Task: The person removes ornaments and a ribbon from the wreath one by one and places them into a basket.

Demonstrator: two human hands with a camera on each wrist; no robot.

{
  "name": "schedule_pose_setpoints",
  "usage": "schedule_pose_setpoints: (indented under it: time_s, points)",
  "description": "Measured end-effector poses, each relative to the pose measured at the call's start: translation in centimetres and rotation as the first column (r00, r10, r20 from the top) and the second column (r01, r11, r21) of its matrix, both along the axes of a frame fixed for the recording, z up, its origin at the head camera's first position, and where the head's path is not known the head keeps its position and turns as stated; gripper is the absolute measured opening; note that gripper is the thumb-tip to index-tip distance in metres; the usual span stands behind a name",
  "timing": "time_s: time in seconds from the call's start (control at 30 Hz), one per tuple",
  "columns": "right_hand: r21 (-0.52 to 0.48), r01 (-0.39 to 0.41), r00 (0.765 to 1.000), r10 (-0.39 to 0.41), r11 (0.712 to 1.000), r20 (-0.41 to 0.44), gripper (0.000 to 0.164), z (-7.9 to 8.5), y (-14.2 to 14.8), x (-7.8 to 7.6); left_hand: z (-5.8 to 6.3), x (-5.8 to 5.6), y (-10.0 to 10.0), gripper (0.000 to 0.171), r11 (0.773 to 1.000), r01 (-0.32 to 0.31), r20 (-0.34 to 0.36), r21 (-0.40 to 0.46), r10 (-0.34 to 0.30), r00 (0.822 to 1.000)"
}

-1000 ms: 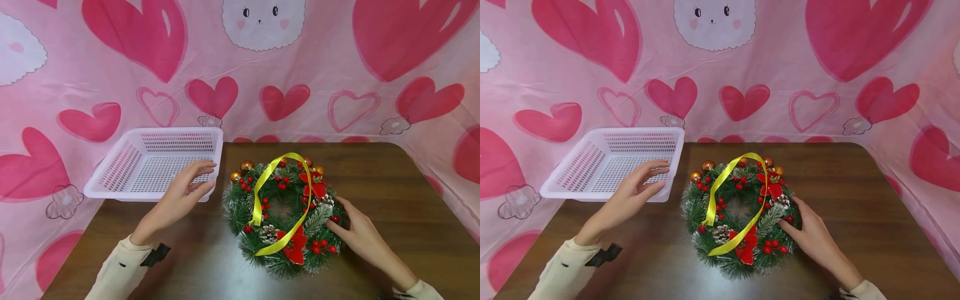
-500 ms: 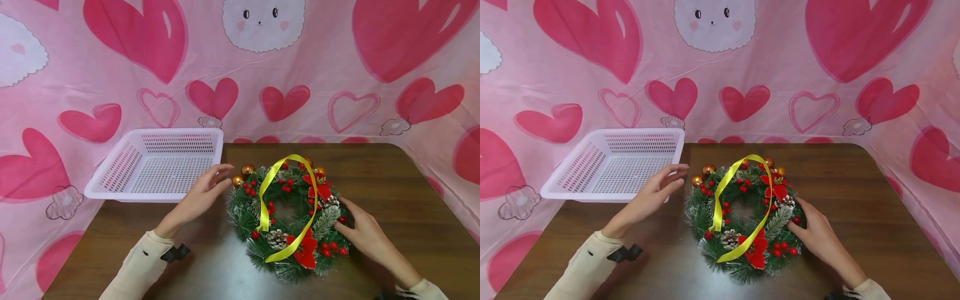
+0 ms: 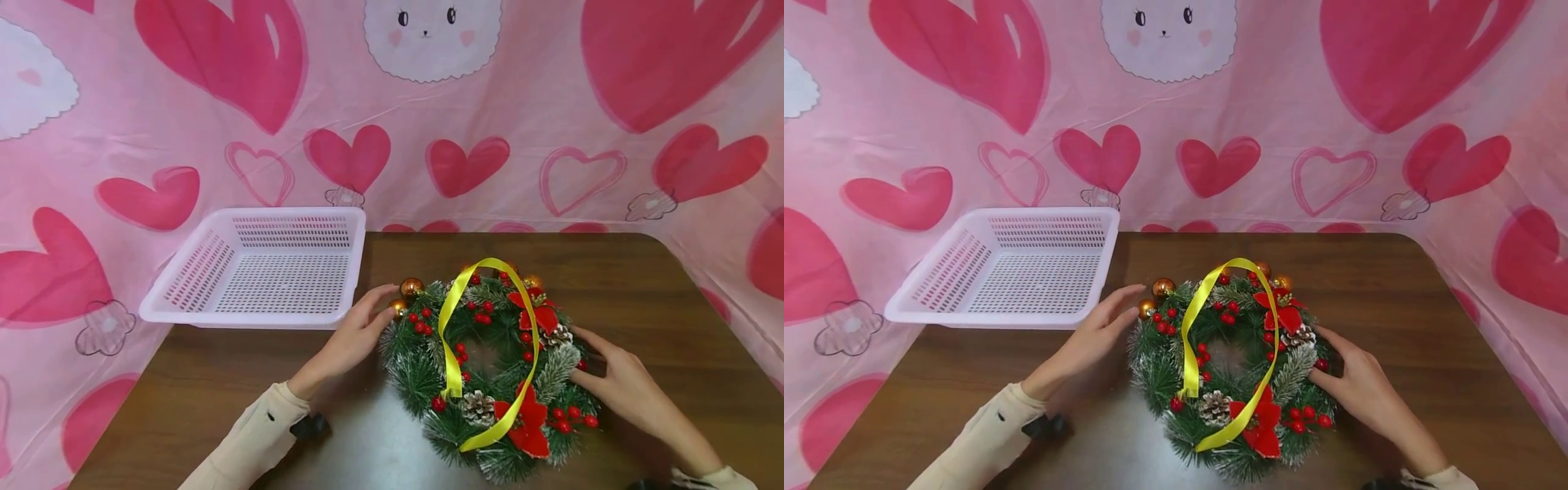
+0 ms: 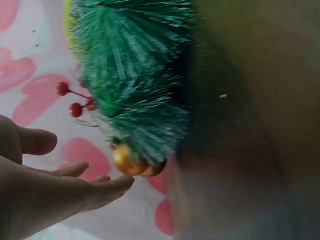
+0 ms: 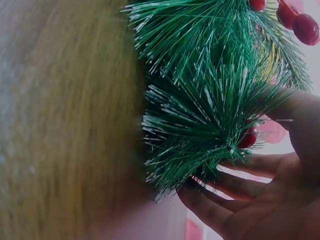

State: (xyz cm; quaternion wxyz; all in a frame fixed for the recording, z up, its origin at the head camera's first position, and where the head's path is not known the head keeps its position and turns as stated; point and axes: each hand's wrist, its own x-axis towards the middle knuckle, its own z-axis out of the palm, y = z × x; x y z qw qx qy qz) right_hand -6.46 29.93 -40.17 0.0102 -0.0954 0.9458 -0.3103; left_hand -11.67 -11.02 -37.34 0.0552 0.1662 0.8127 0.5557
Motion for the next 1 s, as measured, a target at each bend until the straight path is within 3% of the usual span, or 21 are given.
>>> schedule_pose_setpoints:
  time_s: [0.1, 0.23, 0.4, 0.63, 0.77, 1.0]
  points:
    - [-0.005, -0.003, 1.000, 0.003, 1.000, -0.004, 0.073, 0.0, 0.1, -0.1, -0.8, -0.5, 0.0, 0.044, 1.000, -0.015, 0.031, 0.009, 0.015, 0.999]
    - [-0.020, -0.006, 1.000, 0.006, 1.000, 0.007, 0.073, -0.1, 0.2, -0.2, -1.7, -1.1, -0.1, 0.044, 0.993, -0.035, 0.123, 0.115, 0.021, 0.992]
    - [-0.028, -0.004, 1.000, 0.004, 1.000, 0.015, 0.073, -0.3, 0.5, -0.2, -2.4, -1.3, 0.1, 0.044, 0.964, -0.076, 0.268, 0.255, 0.005, 0.963]
    - [-0.033, 0.008, 1.000, -0.008, 0.999, 0.011, 0.073, -0.5, 0.6, -0.1, -2.8, -1.6, 0.2, 0.047, 0.945, -0.136, 0.385, 0.297, 0.012, 0.923]
    - [-0.034, 0.019, 1.000, -0.019, 0.999, 0.017, 0.073, -0.6, 0.8, -0.1, -3.0, -1.7, 0.3, 0.048, 0.934, -0.161, 0.430, 0.318, 0.009, 0.903]
    - [-0.034, 0.019, 0.999, -0.017, 0.999, 0.052, 0.074, -0.8, 1.0, -0.2, -3.5, -1.9, 0.4, 0.044, 0.934, -0.170, 0.437, 0.313, 0.017, 0.899]
